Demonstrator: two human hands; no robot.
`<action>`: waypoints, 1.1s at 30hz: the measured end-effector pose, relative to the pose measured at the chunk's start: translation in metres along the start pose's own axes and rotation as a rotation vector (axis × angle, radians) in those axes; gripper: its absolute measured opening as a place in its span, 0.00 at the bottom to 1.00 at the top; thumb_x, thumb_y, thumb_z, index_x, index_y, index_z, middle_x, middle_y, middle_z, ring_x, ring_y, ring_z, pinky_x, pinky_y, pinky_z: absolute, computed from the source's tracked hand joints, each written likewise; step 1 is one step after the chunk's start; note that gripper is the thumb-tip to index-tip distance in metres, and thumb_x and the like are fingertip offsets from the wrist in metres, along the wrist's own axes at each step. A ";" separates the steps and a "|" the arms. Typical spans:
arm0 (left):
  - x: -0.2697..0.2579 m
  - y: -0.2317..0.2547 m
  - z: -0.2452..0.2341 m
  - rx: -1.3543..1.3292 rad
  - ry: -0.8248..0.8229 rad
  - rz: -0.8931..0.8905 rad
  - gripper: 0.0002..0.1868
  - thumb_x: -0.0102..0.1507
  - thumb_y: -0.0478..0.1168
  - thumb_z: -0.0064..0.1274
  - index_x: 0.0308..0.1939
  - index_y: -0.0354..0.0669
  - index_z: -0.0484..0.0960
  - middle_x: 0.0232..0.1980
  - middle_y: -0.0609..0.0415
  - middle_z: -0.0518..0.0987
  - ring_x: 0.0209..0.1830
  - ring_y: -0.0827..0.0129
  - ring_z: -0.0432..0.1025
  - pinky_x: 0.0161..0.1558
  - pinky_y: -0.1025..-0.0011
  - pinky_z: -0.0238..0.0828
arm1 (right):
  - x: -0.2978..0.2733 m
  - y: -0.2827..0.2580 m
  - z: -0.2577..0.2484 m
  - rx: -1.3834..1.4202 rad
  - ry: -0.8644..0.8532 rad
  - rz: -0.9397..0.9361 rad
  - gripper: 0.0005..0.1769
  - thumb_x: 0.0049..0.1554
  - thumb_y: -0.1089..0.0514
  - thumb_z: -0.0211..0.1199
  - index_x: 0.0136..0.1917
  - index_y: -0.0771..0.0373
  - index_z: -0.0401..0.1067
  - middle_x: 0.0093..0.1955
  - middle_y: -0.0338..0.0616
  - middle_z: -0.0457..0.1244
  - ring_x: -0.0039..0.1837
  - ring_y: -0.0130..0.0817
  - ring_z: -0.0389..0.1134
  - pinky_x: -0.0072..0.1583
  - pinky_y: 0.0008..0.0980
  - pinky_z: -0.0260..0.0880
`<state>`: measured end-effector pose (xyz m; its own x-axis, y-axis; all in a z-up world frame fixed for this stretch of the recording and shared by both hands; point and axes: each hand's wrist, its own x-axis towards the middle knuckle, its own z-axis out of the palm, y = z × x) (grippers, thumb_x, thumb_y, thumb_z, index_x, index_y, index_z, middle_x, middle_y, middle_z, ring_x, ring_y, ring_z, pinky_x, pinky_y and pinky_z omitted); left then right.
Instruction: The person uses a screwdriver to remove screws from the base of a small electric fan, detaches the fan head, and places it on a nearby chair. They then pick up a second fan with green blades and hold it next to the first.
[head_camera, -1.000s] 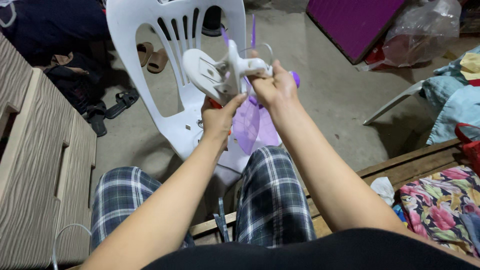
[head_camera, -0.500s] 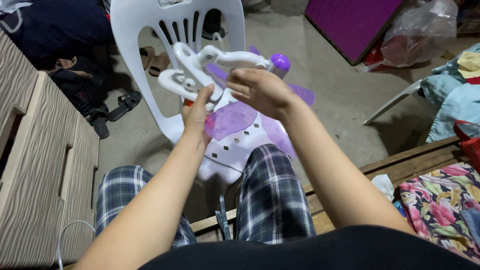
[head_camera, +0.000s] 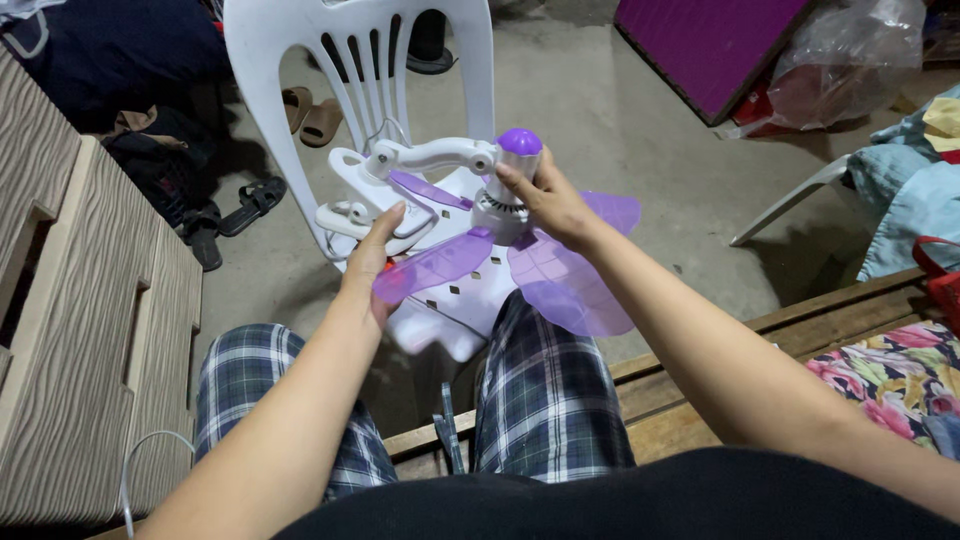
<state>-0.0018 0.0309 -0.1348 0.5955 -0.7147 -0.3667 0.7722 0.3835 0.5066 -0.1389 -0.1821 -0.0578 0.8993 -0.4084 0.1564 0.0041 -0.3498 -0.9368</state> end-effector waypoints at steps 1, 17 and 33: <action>-0.001 0.003 -0.001 0.098 0.055 0.041 0.27 0.56 0.41 0.64 0.57 0.34 0.77 0.49 0.41 0.84 0.42 0.53 0.82 0.41 0.57 0.84 | 0.001 0.004 -0.001 -0.043 0.009 0.000 0.37 0.63 0.37 0.56 0.74 0.60 0.52 0.69 0.50 0.60 0.73 0.40 0.60 0.71 0.39 0.60; 0.043 0.072 -0.015 1.273 0.167 0.664 0.40 0.44 0.42 0.75 0.56 0.33 0.72 0.51 0.44 0.82 0.48 0.60 0.79 0.50 0.66 0.76 | 0.001 0.014 -0.042 -0.210 0.059 0.083 0.27 0.66 0.39 0.54 0.62 0.66 0.62 0.54 0.42 0.64 0.57 0.28 0.66 0.60 0.31 0.68; 0.041 0.135 0.027 1.572 -0.277 0.723 0.36 0.49 0.40 0.71 0.59 0.38 0.75 0.48 0.49 0.82 0.47 0.66 0.77 0.51 0.67 0.72 | -0.017 0.003 -0.059 0.095 -0.006 0.400 0.27 0.67 0.39 0.51 0.61 0.64 0.70 0.47 0.39 0.65 0.45 0.26 0.66 0.46 0.31 0.69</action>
<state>0.1210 0.0371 -0.0605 0.5114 -0.8051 0.3005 -0.6362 -0.1196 0.7622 -0.1798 -0.2265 -0.0449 0.8408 -0.4914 -0.2272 -0.3060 -0.0850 -0.9482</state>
